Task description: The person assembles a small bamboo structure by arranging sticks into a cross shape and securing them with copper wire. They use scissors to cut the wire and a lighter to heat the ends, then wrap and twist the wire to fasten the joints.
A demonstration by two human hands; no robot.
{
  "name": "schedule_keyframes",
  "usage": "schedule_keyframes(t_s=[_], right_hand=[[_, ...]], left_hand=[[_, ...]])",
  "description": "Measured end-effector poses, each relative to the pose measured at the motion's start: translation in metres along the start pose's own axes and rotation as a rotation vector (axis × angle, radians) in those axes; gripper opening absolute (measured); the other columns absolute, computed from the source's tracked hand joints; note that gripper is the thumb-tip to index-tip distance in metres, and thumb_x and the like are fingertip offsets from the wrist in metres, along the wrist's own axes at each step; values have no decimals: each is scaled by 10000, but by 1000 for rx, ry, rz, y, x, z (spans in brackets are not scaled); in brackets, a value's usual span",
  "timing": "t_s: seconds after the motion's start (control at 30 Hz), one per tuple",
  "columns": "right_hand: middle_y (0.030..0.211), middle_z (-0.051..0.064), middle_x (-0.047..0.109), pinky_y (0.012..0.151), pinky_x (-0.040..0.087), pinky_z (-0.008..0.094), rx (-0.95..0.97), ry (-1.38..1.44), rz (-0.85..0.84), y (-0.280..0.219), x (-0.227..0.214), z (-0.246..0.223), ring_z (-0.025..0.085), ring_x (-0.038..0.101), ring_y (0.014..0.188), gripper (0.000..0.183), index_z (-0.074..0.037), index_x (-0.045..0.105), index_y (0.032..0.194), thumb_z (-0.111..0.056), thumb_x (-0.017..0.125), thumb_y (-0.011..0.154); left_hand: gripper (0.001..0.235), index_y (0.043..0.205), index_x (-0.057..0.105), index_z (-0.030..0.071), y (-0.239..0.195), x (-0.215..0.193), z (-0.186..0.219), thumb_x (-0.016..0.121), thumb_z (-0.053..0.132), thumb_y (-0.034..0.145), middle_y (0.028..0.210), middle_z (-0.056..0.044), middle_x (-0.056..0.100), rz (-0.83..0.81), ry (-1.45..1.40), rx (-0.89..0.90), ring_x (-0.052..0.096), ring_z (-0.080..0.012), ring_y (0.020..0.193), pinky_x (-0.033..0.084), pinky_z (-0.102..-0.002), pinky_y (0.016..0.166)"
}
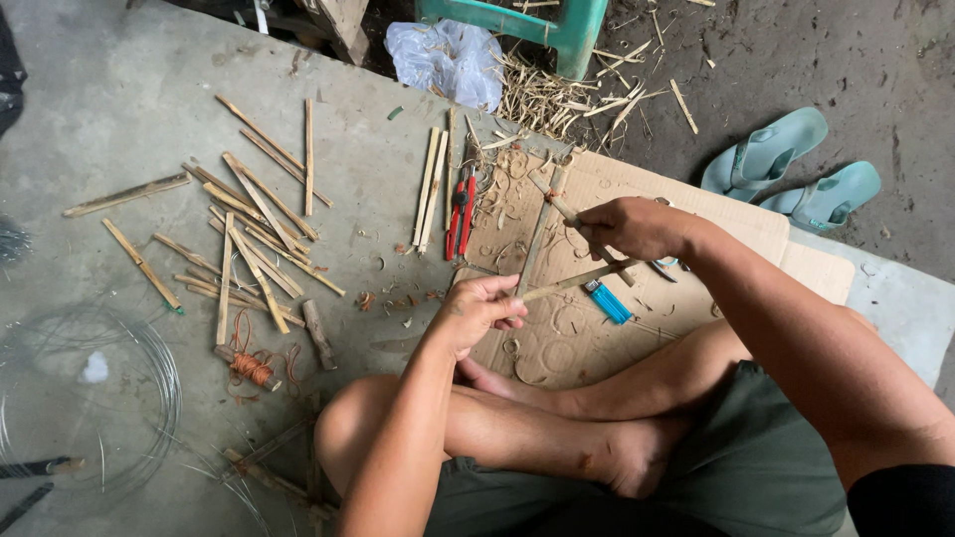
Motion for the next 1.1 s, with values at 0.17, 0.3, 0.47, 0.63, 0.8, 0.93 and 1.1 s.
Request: schedule_keyframes(t_s=[0.17, 0.3, 0.47, 0.63, 0.8, 0.93, 1.1], right_hand=[[807, 48, 768, 716, 544, 359, -68, 51, 22, -8, -1, -10, 171, 679, 738, 254, -59, 718, 1016, -235, 535, 1004], [807, 34, 768, 736, 536, 334, -53, 64, 105, -13, -8, -12, 151, 683, 744, 260, -52, 710, 1035, -237, 527, 1026], [816, 78, 728, 711, 542, 328, -30, 313, 158, -13, -3, -8, 151, 655, 756, 235, -33, 608, 1185, -189, 513, 1037], [848, 91, 729, 739, 572, 319, -64, 499, 243, -11, 15, -8, 153, 702, 801, 180, 0, 552, 1137, -151, 513, 1048], [846, 115, 726, 741, 605, 332, 42, 563, 310, -8, 45, 4, 191, 733, 788, 182, 3, 497, 1146, -157, 495, 1059], [879, 155, 723, 760, 599, 354, -47, 701, 318, -3, 66, 2, 216, 736, 804, 176, 16, 497, 1152, -134, 480, 1063], [936, 198, 745, 805, 610, 376, -52, 802, 368, 2, 86, 10, 253, 739, 851, 168, 12, 495, 1150, -130, 457, 1070]], left_hand=[[448, 1392, 609, -45, 6, -17, -4, 657, 69, 961, 947, -152, 760, 104, -44, 15, 721, -182, 746, 575, -291, 654], [456, 1418, 600, -31, 8, -20, 5, 646, 59, 973, 990, -154, 759, 162, -122, 56, 732, -200, 805, 587, -305, 704], [344, 1292, 589, 99, 1, -25, 2, 626, 94, 950, 975, -155, 735, 253, -488, 13, 733, -251, 884, 574, -364, 789], [138, 1046, 635, 76, 4, -32, -5, 665, 196, 984, 972, -113, 726, 320, -735, 45, 723, -260, 964, 557, -390, 870], [166, 1048, 636, 72, 4, -46, -11, 662, 219, 974, 949, -99, 686, 430, -794, 93, 717, -254, 945, 575, -439, 893], [217, 1071, 623, 0, -1, -58, 5, 657, 199, 989, 980, -153, 682, 485, -586, 225, 719, -284, 891, 617, -432, 844], [354, 1215, 601, -64, 1, -61, 25, 588, 216, 998, 1062, -139, 701, 504, -334, 287, 755, -269, 888, 651, -378, 777]])
Point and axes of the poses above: each hand's wrist, its own y-axis towards the middle knuckle, its own x-axis out of the palm, z = x × y, the point moved 10 cm from there along y, towards the middle knuckle
